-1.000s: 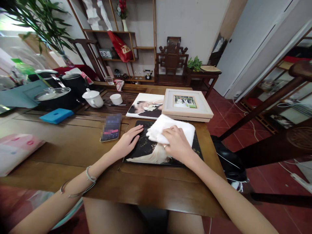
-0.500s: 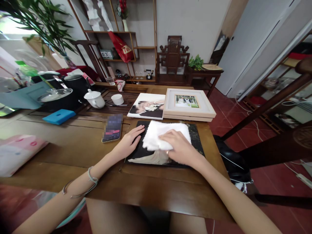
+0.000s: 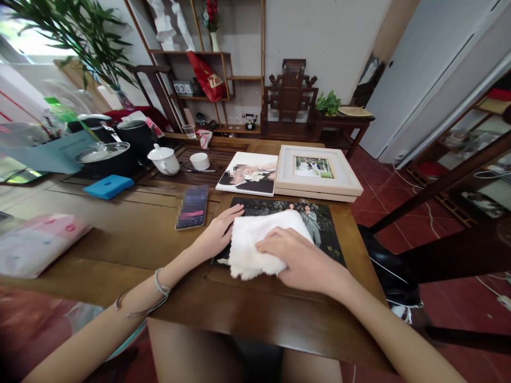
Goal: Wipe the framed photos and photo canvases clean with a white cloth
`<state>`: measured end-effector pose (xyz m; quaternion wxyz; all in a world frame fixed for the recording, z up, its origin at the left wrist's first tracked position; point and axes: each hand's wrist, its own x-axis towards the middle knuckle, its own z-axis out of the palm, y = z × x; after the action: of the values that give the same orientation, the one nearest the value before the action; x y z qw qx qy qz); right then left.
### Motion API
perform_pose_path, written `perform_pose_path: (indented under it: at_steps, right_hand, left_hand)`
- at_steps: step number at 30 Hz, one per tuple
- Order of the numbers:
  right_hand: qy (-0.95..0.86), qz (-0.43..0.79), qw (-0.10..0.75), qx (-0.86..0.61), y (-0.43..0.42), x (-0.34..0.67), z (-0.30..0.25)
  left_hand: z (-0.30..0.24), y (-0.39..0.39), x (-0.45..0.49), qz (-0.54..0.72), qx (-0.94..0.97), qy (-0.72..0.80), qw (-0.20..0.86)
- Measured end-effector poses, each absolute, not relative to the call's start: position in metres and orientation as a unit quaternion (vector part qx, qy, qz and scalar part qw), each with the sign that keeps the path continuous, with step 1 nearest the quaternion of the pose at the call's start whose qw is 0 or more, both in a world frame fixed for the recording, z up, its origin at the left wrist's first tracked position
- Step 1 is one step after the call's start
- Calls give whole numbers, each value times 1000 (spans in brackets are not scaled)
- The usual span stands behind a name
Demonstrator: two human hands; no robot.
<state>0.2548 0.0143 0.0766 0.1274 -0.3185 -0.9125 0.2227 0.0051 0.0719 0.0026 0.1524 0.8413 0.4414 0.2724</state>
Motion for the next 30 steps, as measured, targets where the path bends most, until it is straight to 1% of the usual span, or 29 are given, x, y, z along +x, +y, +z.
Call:
perform_pose_path:
  at_steps: [4, 9, 14, 18, 21, 25, 28, 30]
  right_hand:
    - [-869, 237, 209, -381, 63, 261, 65]
    - [-798, 316, 252, -448, 115, 228, 67]
    - [-806, 339, 246, -419, 129, 199, 70]
    - [-811, 310, 242, -432, 114, 223, 64]
    - [-815, 263, 243, -456, 97, 261, 53]
    - [-835, 153, 251, -465, 83, 302, 33]
    - [-862, 110, 207, -450, 74, 306, 29]
    - [-886, 124, 159, -418, 62, 297, 37]
  left_hand:
    - [1, 71, 7, 286, 836, 446, 143]
    - [-1, 72, 7, 308, 834, 435, 140]
    - [1, 71, 7, 312, 835, 432, 137]
    - [0, 70, 7, 313, 836, 428, 142]
    - [-2, 70, 6, 305, 836, 435, 140]
    - [-3, 71, 6, 300, 837, 438, 137]
    - [-1, 71, 6, 299, 836, 438, 141]
    - [1, 71, 6, 296, 834, 443, 145]
